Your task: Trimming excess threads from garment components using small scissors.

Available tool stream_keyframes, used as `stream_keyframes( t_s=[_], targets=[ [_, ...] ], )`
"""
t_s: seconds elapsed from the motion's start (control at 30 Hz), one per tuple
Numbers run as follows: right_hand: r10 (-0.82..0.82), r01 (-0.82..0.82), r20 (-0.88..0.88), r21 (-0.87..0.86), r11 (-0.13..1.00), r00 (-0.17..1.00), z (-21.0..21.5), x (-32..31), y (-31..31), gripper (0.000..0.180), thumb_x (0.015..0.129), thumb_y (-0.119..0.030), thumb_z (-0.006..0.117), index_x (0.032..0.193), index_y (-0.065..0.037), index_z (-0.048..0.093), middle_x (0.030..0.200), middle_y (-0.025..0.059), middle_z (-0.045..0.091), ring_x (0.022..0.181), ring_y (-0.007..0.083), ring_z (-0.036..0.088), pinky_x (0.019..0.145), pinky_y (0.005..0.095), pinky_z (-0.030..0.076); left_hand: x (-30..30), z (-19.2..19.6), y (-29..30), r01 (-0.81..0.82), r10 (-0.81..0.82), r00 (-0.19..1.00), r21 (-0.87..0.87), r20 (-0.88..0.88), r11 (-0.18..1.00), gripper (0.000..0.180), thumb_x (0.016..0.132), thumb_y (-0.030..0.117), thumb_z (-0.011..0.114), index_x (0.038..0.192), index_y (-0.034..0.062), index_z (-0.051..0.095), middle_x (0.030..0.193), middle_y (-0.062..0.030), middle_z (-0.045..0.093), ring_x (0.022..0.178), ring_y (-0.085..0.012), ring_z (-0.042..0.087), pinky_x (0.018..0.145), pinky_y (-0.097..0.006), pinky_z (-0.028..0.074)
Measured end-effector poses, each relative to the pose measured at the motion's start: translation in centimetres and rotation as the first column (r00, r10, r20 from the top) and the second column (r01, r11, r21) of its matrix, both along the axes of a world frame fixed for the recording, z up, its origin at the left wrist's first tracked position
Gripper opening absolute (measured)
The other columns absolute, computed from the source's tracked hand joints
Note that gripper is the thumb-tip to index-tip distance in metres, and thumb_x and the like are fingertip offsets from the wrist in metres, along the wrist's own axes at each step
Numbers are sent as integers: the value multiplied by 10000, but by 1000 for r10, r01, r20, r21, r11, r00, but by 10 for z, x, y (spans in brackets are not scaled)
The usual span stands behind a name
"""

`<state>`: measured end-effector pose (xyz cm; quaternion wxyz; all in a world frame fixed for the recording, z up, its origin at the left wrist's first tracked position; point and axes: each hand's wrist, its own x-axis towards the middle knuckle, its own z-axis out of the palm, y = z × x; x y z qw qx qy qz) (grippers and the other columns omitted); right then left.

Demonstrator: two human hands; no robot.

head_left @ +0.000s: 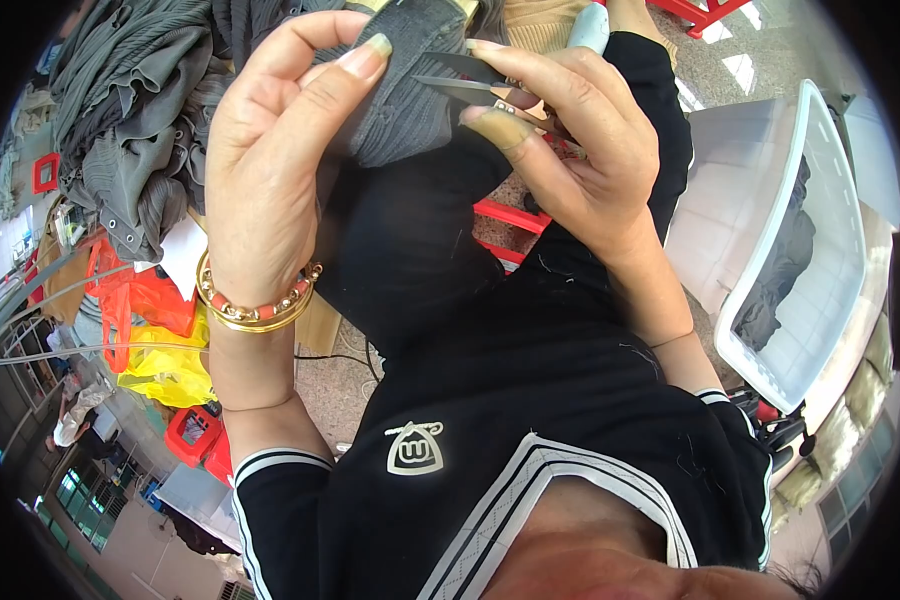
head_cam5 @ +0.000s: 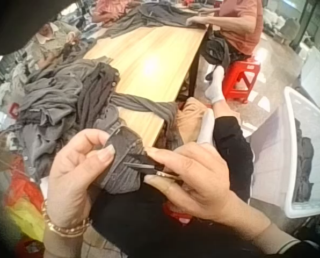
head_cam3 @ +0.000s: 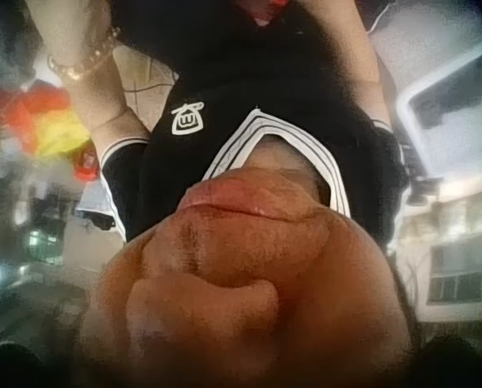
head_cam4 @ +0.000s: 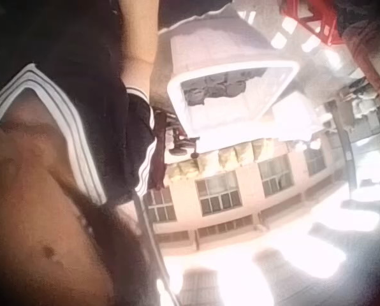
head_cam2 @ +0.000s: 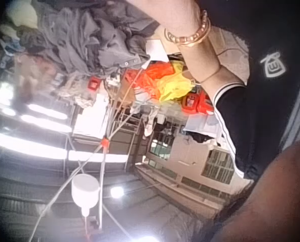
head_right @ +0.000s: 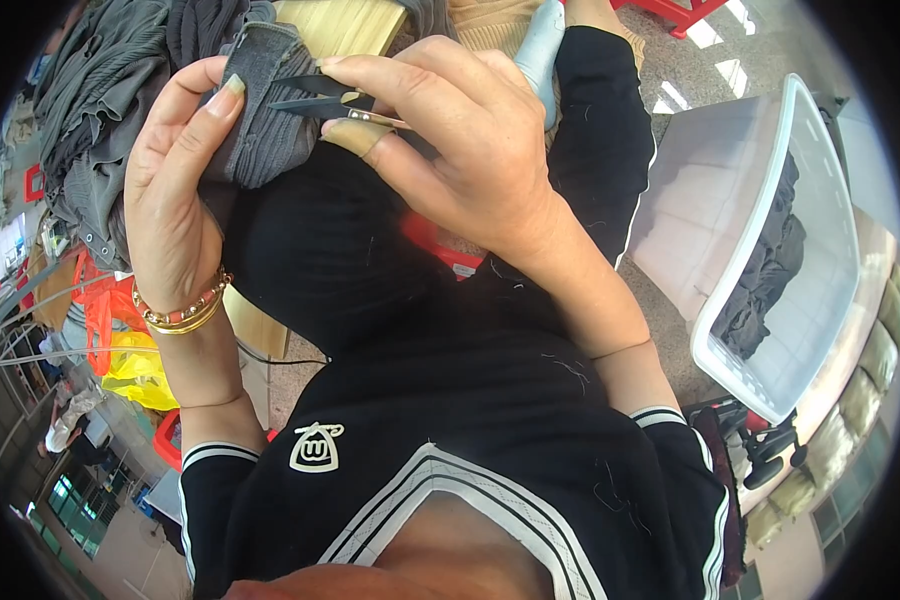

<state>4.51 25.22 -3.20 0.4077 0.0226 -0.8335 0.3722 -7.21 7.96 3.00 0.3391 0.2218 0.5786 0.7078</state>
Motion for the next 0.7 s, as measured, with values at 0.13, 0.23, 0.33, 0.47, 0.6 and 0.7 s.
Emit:
stream_keyframes(
  t_s=[0.13, 0.23, 0.33, 0.47, 0.6, 0.7],
  targets=[
    [14, -14, 4, -25, 1000, 1000, 2, -1, 0, 383, 717, -131, 813, 1083, -86, 708, 732, -2, 606, 626, 132, 601, 593, 273, 416, 0, 1, 1, 38, -39, 998, 11, 40, 999, 244, 974, 99, 587, 1194, -7, 591, 1079, -78, 703, 962, -111, 674, 872, -238, 514],
    [-5, 6, 29, -52, 999, 1000, 4, 0, 0, 383, 722, -112, 806, 1089, -72, 703, 746, 22, 612, 636, 149, 611, 590, 284, 441, 6, 5, 6, -23, 23, 999, -11, 30, 1000, 202, 991, 92, 569, 1167, -8, 578, 1032, -68, 695, 913, -77, 652, 834, -213, 496],
    [12, -10, 25, -58, 998, 1000, 4, -1, 0, 383, 720, -97, 802, 1088, -62, 701, 749, 37, 612, 639, 160, 615, 583, 292, 455, 6, 6, 5, -36, 36, 999, -40, 15, 999, 203, 990, 91, 570, 1167, -9, 576, 1027, -70, 697, 904, -76, 652, 831, -210, 495],
    [20, -19, 17, -75, 997, 1000, 3, -2, -1, 384, 717, -94, 807, 1085, -60, 702, 751, 39, 611, 639, 160, 613, 578, 285, 455, 9, 7, 6, -65, 67, 997, -43, 24, 997, 208, 987, 89, 574, 1171, -6, 575, 1007, -67, 702, 895, -71, 650, 818, -207, 492],
    [12, -12, 1, -89, 996, 1000, 3, -3, -1, 387, 718, -73, 808, 1088, -43, 698, 756, 55, 605, 635, 164, 608, 571, 279, 470, 12, 6, 7, -84, 84, 996, -47, 5, 995, 211, 984, 90, 579, 1176, 2, 577, 990, -64, 709, 891, -66, 647, 808, -201, 488],
    [11, -12, -5, -94, 996, 1000, 4, -3, 0, 387, 722, -60, 806, 1093, -35, 697, 757, 63, 600, 632, 166, 603, 566, 275, 479, 12, 7, 7, -84, 84, 996, -69, 2, 994, 212, 983, 92, 582, 1177, 5, 578, 986, -64, 711, 888, -66, 647, 811, -201, 486]
  ],
)
